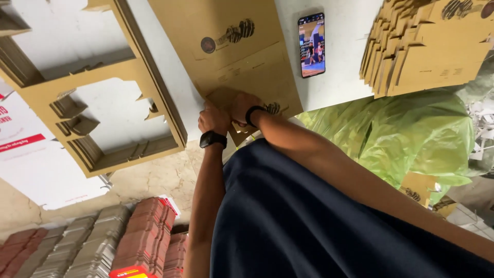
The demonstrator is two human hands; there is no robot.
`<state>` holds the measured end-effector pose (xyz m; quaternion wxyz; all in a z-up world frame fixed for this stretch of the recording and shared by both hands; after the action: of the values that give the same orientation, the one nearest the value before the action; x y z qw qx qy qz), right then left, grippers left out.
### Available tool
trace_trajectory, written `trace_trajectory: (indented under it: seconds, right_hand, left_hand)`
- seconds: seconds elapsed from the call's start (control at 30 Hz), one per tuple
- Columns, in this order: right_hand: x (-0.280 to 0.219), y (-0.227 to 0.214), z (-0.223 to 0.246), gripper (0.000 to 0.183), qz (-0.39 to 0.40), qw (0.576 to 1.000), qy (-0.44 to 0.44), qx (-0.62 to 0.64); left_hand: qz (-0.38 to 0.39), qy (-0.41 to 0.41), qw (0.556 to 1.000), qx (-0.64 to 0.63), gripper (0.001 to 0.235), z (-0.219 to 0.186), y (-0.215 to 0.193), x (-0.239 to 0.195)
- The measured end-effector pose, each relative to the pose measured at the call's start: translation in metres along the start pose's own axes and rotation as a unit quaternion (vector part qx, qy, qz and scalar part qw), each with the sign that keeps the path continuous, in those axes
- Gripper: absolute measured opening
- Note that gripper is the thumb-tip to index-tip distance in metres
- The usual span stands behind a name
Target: Punching out pre-cut cardboard shapes and folding them into packaging inserts.
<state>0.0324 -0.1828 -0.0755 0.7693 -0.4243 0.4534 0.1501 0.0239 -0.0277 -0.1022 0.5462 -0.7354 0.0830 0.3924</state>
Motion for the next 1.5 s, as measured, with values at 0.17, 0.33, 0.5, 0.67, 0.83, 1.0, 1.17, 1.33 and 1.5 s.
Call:
trace_trajectory:
  seconds: [0.17, 0.33, 0.5, 0.67, 0.83, 1.0, 1.17, 1.33, 1.5]
  right_hand:
    - [0.01, 0.017, -0.001, 0.02, -0.001, 0.994, -0.033, -0.106]
    - [0.014, 0.011, -0.005, 0.023, 0.013, 0.998, -0.018, -0.052]
    - [0.026, 0.022, 0.001, 0.022, 0.042, 0.996, -0.023, -0.078]
    - [-0.005, -0.001, 0.025, 0.027, 0.041, 0.994, -0.033, -0.1]
    - [0.028, 0.024, -0.001, 0.034, -0.004, 0.995, -0.006, -0.1]
    - [0.015, 0.043, -0.008, 0.028, 0.016, 0.998, 0.045, -0.037]
    - [0.007, 0.019, 0.005, 0.02, 0.059, 0.996, 0.007, -0.069]
    - [-0.011, -0.001, 0.023, 0.027, 0.058, 0.994, -0.057, -0.077]
    - [-0.021, -0.011, 0.007, 0.034, 0.043, 0.993, -0.093, 0.063]
  left_hand:
    - [0.003, -0.027, 1.0, -0.012, 0.048, -0.012, -0.001, 0.001]
    - [0.039, -0.01, 0.994, -0.104, 0.059, -0.007, -0.028, -0.006]
    - [0.121, -0.09, 0.933, -0.326, 0.062, 0.003, 0.003, 0.002]
    - [0.095, -0.101, 0.938, -0.318, 0.029, 0.028, 0.085, 0.03]
    - [-0.266, 0.016, 0.958, 0.102, 0.015, -0.033, -0.037, -0.038]
    - [-0.188, 0.211, 0.953, -0.111, 0.027, -0.007, 0.0, -0.038]
    - [0.035, -0.095, 0.906, -0.412, 0.066, 0.028, 0.006, -0.018]
    - [-0.21, 0.088, 0.923, -0.31, 0.065, 0.025, -0.005, -0.046]
    - [-0.062, 0.009, 0.982, -0.179, 0.067, 0.042, 0.035, -0.066]
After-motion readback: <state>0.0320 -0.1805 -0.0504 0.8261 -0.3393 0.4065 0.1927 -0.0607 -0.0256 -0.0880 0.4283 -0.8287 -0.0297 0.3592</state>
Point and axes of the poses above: each hand's wrist, its own x-axis towards the middle knuckle, its own y-axis out of the palm, z = x × y, the point moved 9 cm from there along x, towards the middle knuckle, and after that the axes turned 14 degrees about -z, right-handed, at the moved point
